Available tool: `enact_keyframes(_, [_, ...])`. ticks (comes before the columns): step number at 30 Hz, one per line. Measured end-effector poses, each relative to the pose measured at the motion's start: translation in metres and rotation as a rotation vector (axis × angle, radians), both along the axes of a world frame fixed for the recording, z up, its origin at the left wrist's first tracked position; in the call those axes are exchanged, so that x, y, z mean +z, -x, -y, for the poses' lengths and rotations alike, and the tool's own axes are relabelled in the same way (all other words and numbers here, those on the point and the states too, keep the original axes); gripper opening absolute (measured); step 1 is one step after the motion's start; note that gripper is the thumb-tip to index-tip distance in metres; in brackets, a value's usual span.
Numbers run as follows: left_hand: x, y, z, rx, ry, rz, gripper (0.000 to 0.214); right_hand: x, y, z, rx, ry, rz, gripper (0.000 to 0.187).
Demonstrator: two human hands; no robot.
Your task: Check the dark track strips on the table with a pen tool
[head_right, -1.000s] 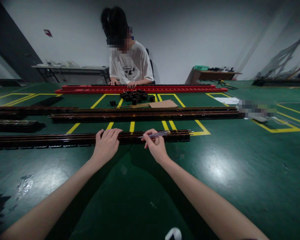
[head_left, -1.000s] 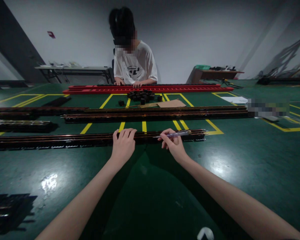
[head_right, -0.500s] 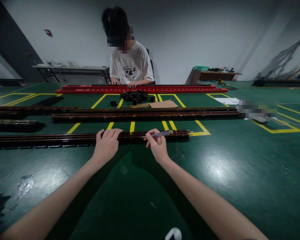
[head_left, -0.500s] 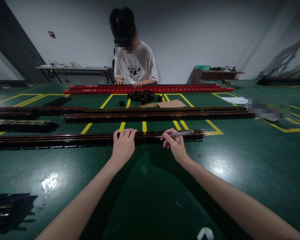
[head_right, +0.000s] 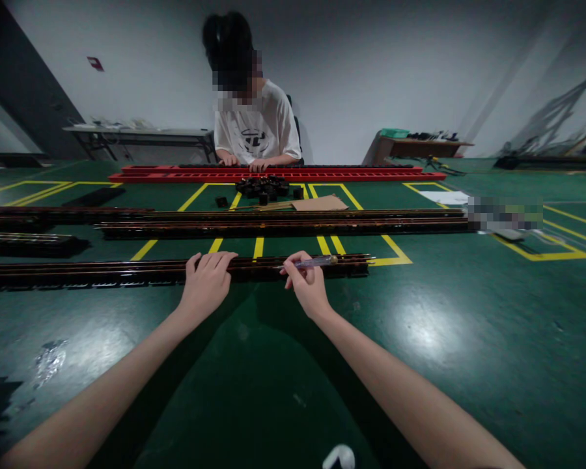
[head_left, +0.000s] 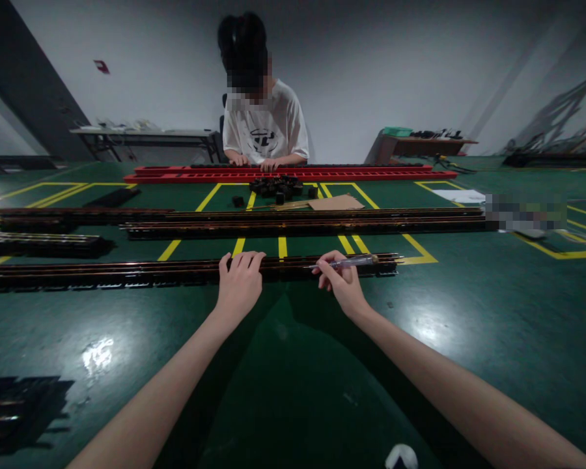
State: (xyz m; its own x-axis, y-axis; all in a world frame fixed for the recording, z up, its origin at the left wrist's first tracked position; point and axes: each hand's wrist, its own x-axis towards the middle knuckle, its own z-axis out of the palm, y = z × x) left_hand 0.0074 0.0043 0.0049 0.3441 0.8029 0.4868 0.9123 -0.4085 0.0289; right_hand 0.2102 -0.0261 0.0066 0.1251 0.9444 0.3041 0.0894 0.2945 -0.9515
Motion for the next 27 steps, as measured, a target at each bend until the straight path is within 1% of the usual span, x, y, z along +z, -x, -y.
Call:
enact_keyframes(4, [-0.0003,-0.0008,0.0005,0.012,-0.006,-0.004,0.041,-0.0002,-0.0006,-0.0001,0.005,0.005,-0.001,0.017])
enact_keyframes(9, [-0.0021,-0.0008,-0.0001,-0.004,-0.043,-0.016,0.043,0.0019,-0.0001,0.0006,0.014,0.014,0.001,0.018])
enact_keyframes(15, [-0.0035,0.0014,-0.001,0.005,-0.049,-0.024,0.047,0.0059,0.0018,0.0024,0.097,0.024,0.046,0.018])
enact_keyframes(18, [-0.0036,0.0016,-0.0014,0.003,-0.057,-0.026,0.049,0.006,0.0021,0.0024,0.097,0.022,0.056,0.02])
enact_keyframes(22, [-0.0021,0.0023,-0.0024,-0.02,-0.022,-0.002,0.048,0.0056,0.0017,0.0021,0.08,0.027,0.059,0.02])
enact_keyframes(27, [0.0,0.005,-0.0041,-0.072,0.071,0.052,0.041,0.0057,0.002,0.0021,0.067,0.021,0.045,0.019])
